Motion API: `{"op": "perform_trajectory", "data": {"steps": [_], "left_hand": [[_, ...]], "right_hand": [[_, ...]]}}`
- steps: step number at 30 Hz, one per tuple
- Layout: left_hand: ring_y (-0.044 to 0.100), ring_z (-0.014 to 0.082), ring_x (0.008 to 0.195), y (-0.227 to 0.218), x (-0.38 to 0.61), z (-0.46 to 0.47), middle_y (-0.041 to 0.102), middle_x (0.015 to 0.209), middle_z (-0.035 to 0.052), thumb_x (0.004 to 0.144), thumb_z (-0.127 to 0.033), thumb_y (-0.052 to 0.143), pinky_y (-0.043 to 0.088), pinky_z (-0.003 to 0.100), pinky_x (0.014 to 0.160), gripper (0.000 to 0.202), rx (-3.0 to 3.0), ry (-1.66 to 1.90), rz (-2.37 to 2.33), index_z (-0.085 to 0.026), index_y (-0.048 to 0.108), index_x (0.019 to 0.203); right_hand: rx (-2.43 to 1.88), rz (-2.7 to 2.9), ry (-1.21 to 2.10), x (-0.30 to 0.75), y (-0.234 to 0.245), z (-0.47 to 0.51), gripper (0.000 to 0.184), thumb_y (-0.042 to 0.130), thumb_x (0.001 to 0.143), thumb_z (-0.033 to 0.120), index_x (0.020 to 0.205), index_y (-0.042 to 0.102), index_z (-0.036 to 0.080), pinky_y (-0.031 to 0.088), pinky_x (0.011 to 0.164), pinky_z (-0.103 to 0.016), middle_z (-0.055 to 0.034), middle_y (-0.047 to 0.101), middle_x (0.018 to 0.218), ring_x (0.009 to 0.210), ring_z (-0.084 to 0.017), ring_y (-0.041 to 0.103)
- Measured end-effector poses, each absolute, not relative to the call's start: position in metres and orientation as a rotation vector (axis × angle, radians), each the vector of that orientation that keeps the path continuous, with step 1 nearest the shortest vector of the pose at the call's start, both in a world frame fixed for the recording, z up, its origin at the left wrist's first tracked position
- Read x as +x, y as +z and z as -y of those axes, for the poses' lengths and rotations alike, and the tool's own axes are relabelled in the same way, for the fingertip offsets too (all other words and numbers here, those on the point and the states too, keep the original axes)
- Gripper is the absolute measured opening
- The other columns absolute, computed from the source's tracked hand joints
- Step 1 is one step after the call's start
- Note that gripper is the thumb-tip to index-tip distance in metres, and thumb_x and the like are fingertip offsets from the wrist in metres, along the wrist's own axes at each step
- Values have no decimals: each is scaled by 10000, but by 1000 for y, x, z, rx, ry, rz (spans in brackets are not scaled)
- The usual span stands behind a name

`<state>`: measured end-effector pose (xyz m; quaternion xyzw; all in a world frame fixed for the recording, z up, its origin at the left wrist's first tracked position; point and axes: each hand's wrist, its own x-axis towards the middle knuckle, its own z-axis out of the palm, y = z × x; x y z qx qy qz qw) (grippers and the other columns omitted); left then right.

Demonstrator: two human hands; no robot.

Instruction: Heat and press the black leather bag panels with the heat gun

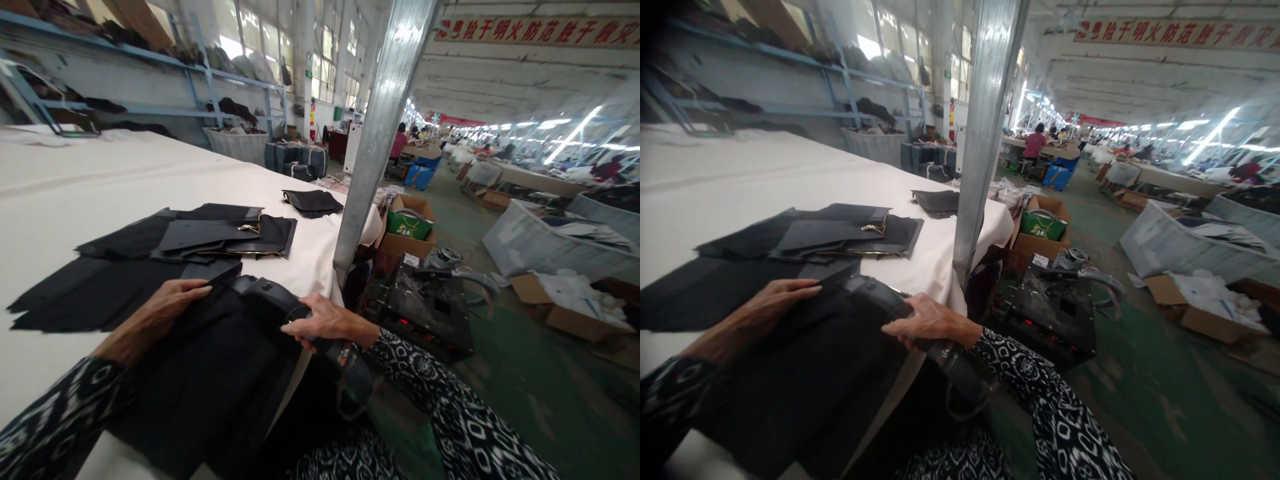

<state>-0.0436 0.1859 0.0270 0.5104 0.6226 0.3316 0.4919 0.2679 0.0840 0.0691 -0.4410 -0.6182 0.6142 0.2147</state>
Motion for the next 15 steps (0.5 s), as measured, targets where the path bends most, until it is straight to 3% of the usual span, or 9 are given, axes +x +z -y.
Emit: {"op": "perform_trajectory", "data": {"steps": [4,7,15], "left_hand": [[717,213,666,26,-43,-172,780,794,67,491,-436,905,578,288,611,776,1076,783,-1443,-136,679,1170],[722,182,663,25,-41,-166,789,826,58,477,-408,936,576,244,603,874,1008,841,-1397,-157,639,1260],[742,178,711,11,-20,-148,797,928,82,549,-300,931,607,237,658,664,884,841,-1204,-151,694,1151]], "right_hand": [[-1156,1675,1761,252,63,-97,366,796,751,437,768,575,145,483,436,-204,16,596,624,489,-99,563],[-1115,1678,1762,245,57,-104,389,812,736,459,786,584,148,492,441,-208,17,604,636,497,-101,570],[-1122,1673,1644,238,74,-121,307,706,847,377,690,579,146,483,437,-192,5,601,583,460,-92,565]]}}
